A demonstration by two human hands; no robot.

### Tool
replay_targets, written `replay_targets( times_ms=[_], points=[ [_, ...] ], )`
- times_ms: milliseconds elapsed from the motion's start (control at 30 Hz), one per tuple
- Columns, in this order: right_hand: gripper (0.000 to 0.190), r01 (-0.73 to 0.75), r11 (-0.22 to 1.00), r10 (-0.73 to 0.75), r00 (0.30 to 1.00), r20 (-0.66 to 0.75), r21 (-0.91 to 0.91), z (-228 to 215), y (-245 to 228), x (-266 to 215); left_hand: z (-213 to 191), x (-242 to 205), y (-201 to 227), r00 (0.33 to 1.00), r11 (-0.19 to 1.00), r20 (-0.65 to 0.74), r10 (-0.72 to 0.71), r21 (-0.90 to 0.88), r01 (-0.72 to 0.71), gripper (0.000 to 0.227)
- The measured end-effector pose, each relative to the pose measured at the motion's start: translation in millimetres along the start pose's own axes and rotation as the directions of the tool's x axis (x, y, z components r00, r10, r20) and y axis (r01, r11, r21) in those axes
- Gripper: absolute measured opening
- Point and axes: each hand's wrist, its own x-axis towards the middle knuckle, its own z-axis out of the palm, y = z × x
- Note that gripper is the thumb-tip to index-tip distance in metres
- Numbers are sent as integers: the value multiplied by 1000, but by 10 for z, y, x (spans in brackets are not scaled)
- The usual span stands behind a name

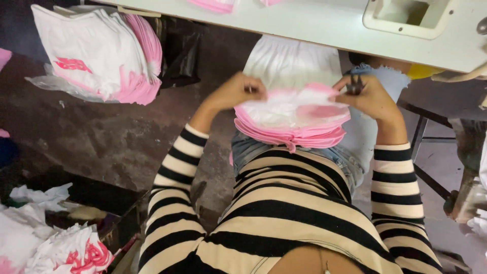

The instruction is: The person is using thread snips to trim loose threads from finished garments and then stacking them on a table.

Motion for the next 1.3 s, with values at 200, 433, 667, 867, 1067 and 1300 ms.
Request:
replay_targets(
  times_ms=[200,433,667,867,1067,1300],
  points=[
    [28,124,858,-291,917,-272,-499,305,1028,896,-141,861,-590,956,906,-290,-35,396,153,6],
    [31,177,900,-358,822,-444,-398,631,495,975,4,956,-320,968,967,-249,-21,242,83,16],
    [24,199,962,-266,830,-490,-185,764,421,870,150,847,-418,909,977,-415,37,205,54,17],
    [20,228,973,-208,841,-500,-20,760,555,919,160,884,-561,910,975,-407,83,221,10,21],
    [24,300,954,-267,845,-464,-3,750,404,791,120,836,-227,955,982,-288,71,186,-17,11],
    [18,422,904,-418,830,-368,-74,611,42,592,96,823,-163,942,986,-327,73,163,-20,14]
  ],
)
